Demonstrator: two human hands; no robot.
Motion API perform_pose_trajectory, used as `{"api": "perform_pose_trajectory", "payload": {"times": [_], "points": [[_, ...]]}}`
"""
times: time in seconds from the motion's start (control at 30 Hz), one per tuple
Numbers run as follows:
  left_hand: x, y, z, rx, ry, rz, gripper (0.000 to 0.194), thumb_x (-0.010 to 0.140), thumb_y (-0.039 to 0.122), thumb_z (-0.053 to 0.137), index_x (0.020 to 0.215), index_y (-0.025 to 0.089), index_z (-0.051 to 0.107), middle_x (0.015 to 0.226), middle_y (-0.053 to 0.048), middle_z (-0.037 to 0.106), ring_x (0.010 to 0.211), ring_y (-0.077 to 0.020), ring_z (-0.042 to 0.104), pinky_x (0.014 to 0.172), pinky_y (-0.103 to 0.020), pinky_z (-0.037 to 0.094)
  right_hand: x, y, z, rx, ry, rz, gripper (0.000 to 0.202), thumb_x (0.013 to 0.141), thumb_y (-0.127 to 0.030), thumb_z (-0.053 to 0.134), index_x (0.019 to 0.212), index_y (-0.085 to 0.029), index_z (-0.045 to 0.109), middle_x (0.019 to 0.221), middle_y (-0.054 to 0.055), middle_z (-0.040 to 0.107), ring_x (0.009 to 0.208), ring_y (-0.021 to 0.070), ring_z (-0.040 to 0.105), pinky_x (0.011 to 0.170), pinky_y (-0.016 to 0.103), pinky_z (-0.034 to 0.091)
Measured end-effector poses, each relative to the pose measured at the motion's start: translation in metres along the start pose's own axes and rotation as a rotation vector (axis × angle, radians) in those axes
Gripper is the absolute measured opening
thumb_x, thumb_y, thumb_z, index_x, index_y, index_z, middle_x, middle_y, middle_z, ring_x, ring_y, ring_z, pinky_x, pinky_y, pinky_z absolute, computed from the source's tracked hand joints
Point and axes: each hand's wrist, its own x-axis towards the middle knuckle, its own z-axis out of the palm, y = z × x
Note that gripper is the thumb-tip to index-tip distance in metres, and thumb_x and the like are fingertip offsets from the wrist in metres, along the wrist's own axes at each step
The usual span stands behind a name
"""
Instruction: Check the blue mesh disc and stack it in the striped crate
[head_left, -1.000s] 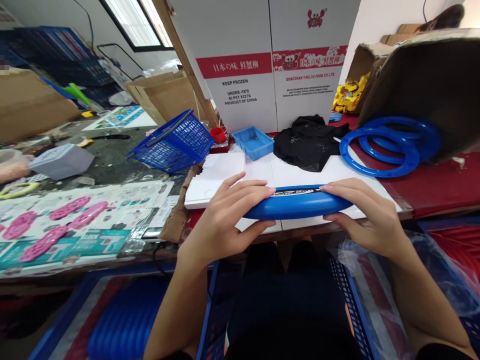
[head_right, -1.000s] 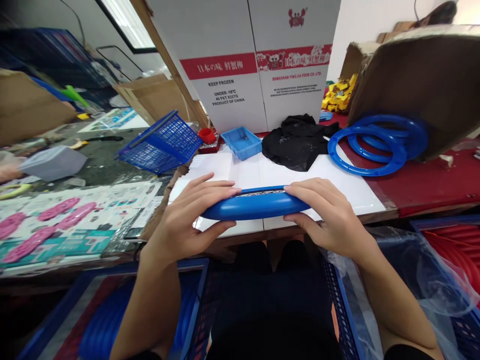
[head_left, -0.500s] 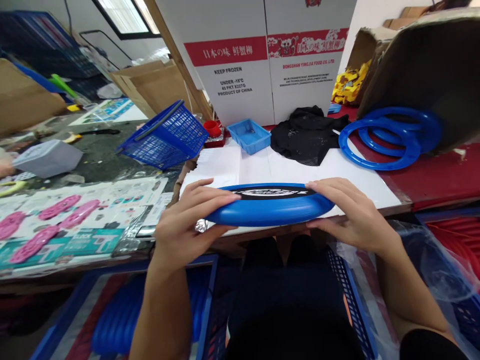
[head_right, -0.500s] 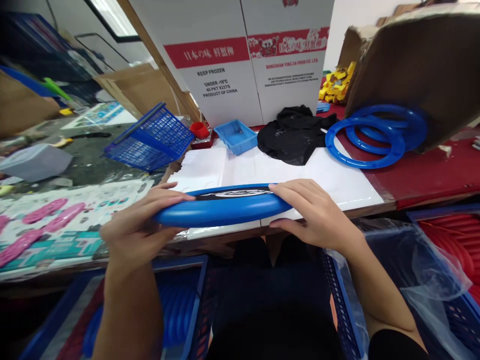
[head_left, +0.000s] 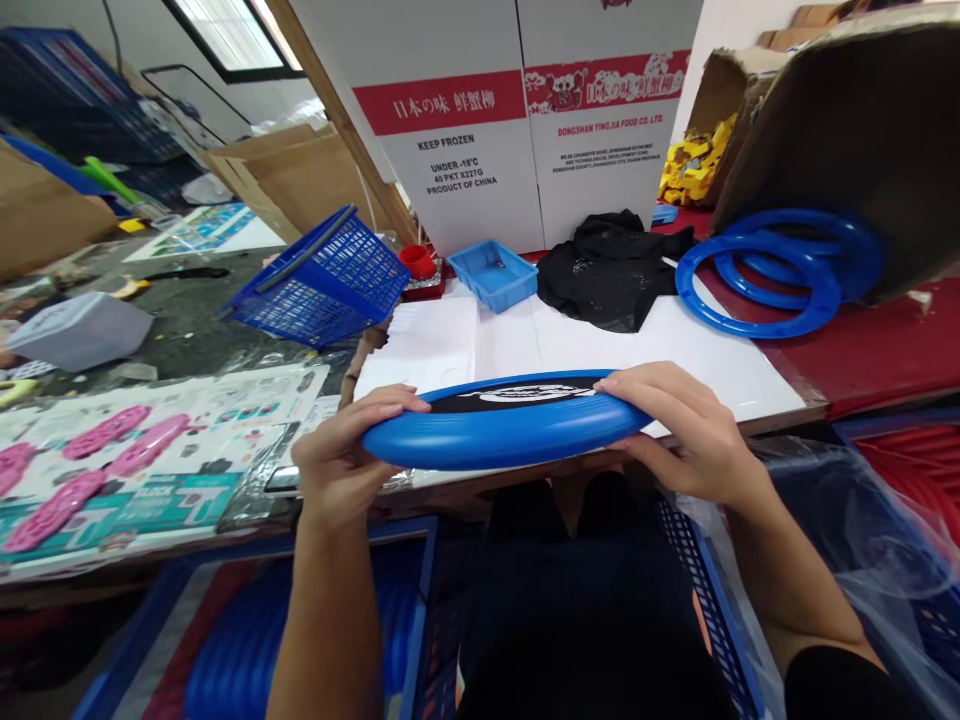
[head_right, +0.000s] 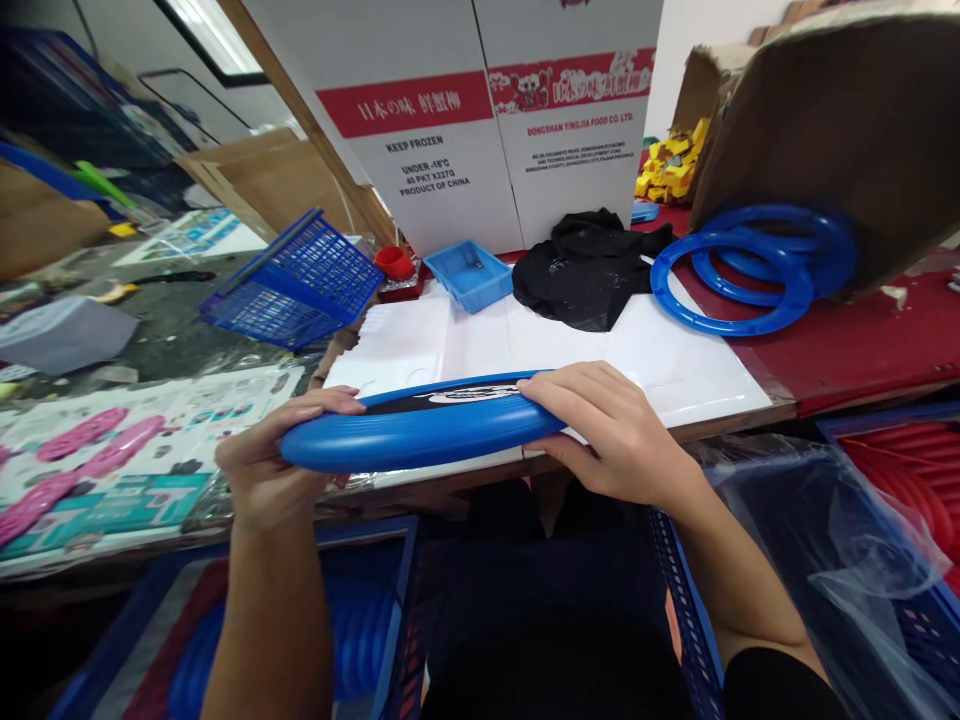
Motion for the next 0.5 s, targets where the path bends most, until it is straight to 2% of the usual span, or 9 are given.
{"api": "perform_pose_trajectory", "payload": {"times": [0.13, 0.27, 0.4, 0.5], "points": [[-0.001, 0.001, 0.001, 0.022, 0.016, -0.037, 0.044, 0.097, 0.052, 0.081, 0.137, 0.034, 0.076, 0.115, -0.008, 0.084, 0.107, -0.0322, 0.081, 0.106, -0.064, 0.066, -0.001, -0.004, 0.001, -0.017, 0.012, -0.006, 0.052, 0.105, -0.03, 0.073, 0.156, -0.024, 0.065, 0.13, 0.013, 0.082, 0.118, 0.0302, 0.079, 0.099, 0.05, 0.066], [0.001, 0.009, 0.006, -0.018, 0.03, -0.033, 0.046, 0.095, 0.044, 0.086, 0.138, 0.033, 0.077, 0.117, -0.008, 0.085, 0.11, -0.0323, 0.08, 0.107, -0.062, 0.065, -0.003, -0.004, 0.001, 0.017, 0.033, 0.015, 0.054, 0.103, -0.027, 0.074, 0.157, -0.024, 0.066, 0.131, 0.014, 0.081, 0.118, 0.0308, 0.078, 0.099, 0.05, 0.065], [0.008, 0.027, 0.02, -0.012, 0.058, -0.085, 0.053, 0.09, 0.039, 0.093, 0.139, 0.031, 0.078, 0.122, -0.008, 0.085, 0.117, -0.0327, 0.08, 0.116, -0.059, 0.062, -0.015, 0.013, 0.001, 0.16, 0.103, 0.144, 0.055, 0.1, -0.029, 0.079, 0.155, -0.03, 0.068, 0.134, 0.012, 0.08, 0.121, 0.0325, 0.076, 0.102, 0.052, 0.065], [0.019, 0.04, 0.03, -0.021, 0.083, -0.097, 0.07, 0.083, 0.047, 0.098, 0.146, 0.029, 0.073, 0.136, -0.013, 0.08, 0.124, -0.0363, 0.077, 0.113, -0.056, 0.064, -0.03, 0.031, -0.002, 0.27, 0.207, 0.31, 0.051, 0.097, -0.033, 0.084, 0.147, -0.033, 0.074, 0.134, 0.009, 0.08, 0.122, 0.0327, 0.076, 0.105, 0.051, 0.065]]}}
